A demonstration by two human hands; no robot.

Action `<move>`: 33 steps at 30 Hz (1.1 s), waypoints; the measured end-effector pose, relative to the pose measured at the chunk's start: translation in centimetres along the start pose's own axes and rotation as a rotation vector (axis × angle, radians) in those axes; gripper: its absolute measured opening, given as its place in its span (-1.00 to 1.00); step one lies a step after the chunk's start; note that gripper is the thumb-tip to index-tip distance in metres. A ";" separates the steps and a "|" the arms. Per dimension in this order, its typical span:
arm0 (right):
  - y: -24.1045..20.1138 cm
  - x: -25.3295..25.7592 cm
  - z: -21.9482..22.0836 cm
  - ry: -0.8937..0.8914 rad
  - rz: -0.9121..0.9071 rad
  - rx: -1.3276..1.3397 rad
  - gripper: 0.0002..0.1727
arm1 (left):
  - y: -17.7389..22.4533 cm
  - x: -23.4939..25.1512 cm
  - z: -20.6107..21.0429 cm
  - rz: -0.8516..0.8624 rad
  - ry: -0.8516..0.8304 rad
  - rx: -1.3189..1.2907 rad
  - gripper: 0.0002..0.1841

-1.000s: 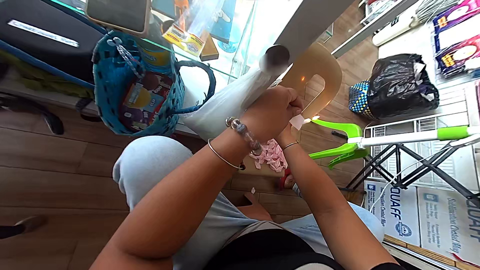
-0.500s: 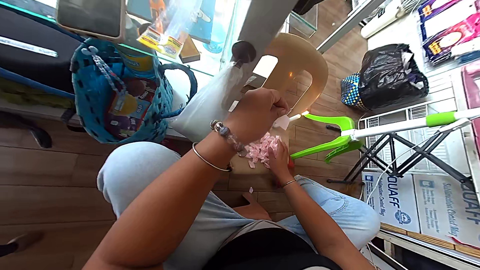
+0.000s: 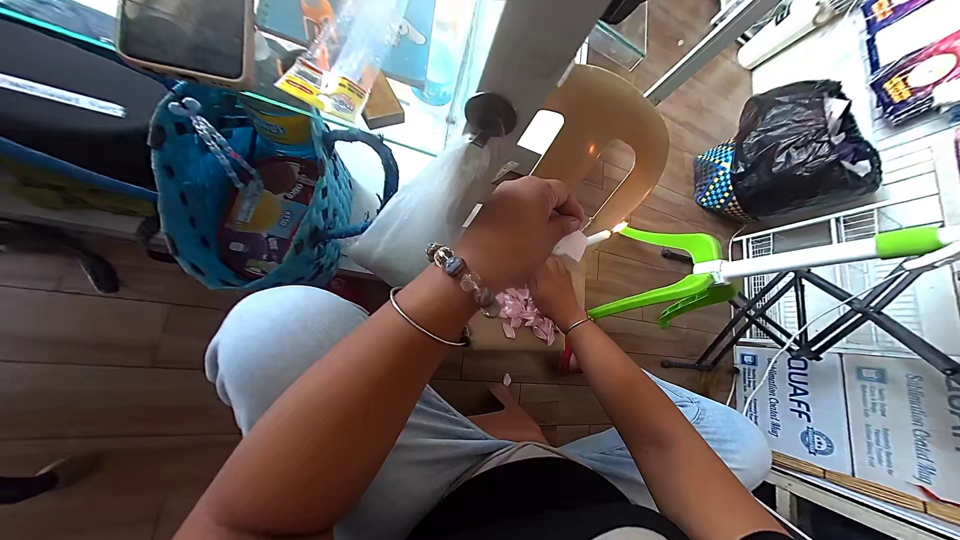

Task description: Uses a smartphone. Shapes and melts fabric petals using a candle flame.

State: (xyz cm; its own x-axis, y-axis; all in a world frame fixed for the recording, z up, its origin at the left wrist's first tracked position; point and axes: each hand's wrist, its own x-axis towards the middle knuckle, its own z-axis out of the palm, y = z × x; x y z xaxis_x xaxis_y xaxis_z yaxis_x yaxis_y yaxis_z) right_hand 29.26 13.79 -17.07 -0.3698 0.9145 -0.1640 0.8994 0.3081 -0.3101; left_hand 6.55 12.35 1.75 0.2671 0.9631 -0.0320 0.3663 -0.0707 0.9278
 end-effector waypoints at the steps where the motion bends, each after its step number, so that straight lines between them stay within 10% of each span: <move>1: 0.1 -0.4 -0.1 0.017 0.006 -0.005 -0.56 | 0.1 -0.1 -0.1 -0.002 -0.005 -0.004 -0.89; 12: -1.2 -4.6 6.4 -0.001 -0.465 -0.131 -0.42 | -0.5 -0.2 0.5 0.016 0.002 0.031 -0.89; 27: 2.4 -5.0 2.0 0.294 -0.450 -0.144 -0.76 | -0.6 -0.4 0.4 0.021 0.020 0.052 -0.90; 29: 2.2 -8.4 2.4 0.190 -0.607 -0.089 -0.79 | -0.6 -0.7 0.4 0.021 0.020 0.051 -0.90; 33: 3.6 -13.1 6.8 -0.581 -0.818 0.017 -0.79 | -1.2 -1.6 0.5 0.026 0.038 0.112 -0.89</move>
State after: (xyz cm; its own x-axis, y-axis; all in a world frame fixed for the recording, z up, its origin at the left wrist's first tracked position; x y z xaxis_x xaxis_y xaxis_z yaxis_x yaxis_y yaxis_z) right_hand 35.75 1.11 -22.40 -0.9333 0.1526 -0.3250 0.3165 0.7771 -0.5441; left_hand 6.13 10.75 0.55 0.2446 0.9696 0.0075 0.4580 -0.1223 0.8805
